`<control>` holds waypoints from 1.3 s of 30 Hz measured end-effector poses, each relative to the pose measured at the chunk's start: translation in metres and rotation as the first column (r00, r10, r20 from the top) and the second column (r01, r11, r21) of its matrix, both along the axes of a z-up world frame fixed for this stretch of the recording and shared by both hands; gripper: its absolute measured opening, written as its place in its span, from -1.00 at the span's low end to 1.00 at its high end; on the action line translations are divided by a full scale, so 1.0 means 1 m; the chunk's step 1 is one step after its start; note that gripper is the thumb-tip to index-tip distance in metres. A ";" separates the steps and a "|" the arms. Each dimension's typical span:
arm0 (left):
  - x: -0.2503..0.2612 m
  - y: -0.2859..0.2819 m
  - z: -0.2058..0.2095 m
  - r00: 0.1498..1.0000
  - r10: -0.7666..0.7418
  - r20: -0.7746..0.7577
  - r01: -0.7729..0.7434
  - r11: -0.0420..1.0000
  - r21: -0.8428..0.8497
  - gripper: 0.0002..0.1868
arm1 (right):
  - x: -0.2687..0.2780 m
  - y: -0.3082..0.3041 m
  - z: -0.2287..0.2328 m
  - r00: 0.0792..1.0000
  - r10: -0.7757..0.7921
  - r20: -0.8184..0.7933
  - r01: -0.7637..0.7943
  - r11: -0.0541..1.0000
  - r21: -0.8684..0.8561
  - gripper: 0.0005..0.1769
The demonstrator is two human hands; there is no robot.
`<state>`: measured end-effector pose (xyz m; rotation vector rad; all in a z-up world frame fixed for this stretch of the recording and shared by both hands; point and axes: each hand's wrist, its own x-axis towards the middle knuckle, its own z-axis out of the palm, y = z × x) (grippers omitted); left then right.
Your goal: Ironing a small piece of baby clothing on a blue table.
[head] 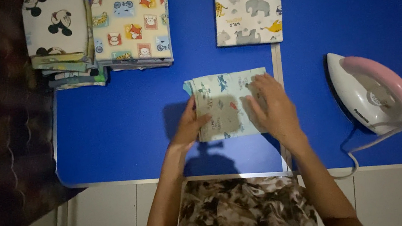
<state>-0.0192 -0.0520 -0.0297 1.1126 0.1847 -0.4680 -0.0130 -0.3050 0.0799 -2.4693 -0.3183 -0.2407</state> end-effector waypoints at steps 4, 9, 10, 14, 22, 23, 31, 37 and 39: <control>0.003 0.001 -0.009 0.998 0.000 0.067 0.004 0.998 -0.065 -0.02 | 0.010 0.012 -0.018 0.987 0.125 -0.105 -0.142 0.975 -0.172 -0.34; 0.005 -0.001 -0.011 0.991 0.016 0.136 -0.018 1.000 0.013 -0.06 | 0.014 0.008 -0.051 0.989 0.108 -0.099 -0.136 0.931 -0.338 -0.02; 0.004 -0.001 -0.007 0.991 0.016 0.133 -0.018 1.000 0.013 -0.06 | 0.013 0.008 -0.049 0.989 0.109 -0.103 -0.137 0.931 -0.338 -0.02; 0.006 0.000 -0.008 0.997 0.023 0.069 -0.025 0.999 0.032 -0.02 | 0.013 0.009 -0.048 0.990 0.076 -0.116 -0.110 0.940 -0.324 0.02; 0.013 -0.002 -0.034 0.990 0.059 0.129 -0.068 0.996 0.065 -0.03 | 0.017 0.017 -0.040 0.987 0.002 -0.159 -0.059 0.933 -0.355 0.06; 0.014 -0.005 -0.027 0.981 0.054 0.187 -0.092 0.976 0.196 -0.04 | 0.017 0.017 -0.040 0.985 -0.008 -0.170 -0.059 0.922 -0.383 0.07; 0.014 -0.027 0.015 0.843 -0.013 0.537 -0.432 0.578 0.692 -0.20 | 0.019 0.011 -0.045 0.989 -0.034 -0.141 -0.030 0.904 -0.427 0.03; 0.000 -0.039 0.028 0.766 -0.427 0.482 -0.507 0.061 0.860 -0.40 | 0.023 -0.028 0.037 0.947 -0.143 -0.287 0.033 0.935 -0.354 -0.28; 0.000 -0.044 0.037 0.742 -0.535 0.404 -0.428 0.085 0.900 -0.21 | 0.022 -0.065 0.044 0.963 -0.269 -0.023 0.244 0.904 -0.350 -0.42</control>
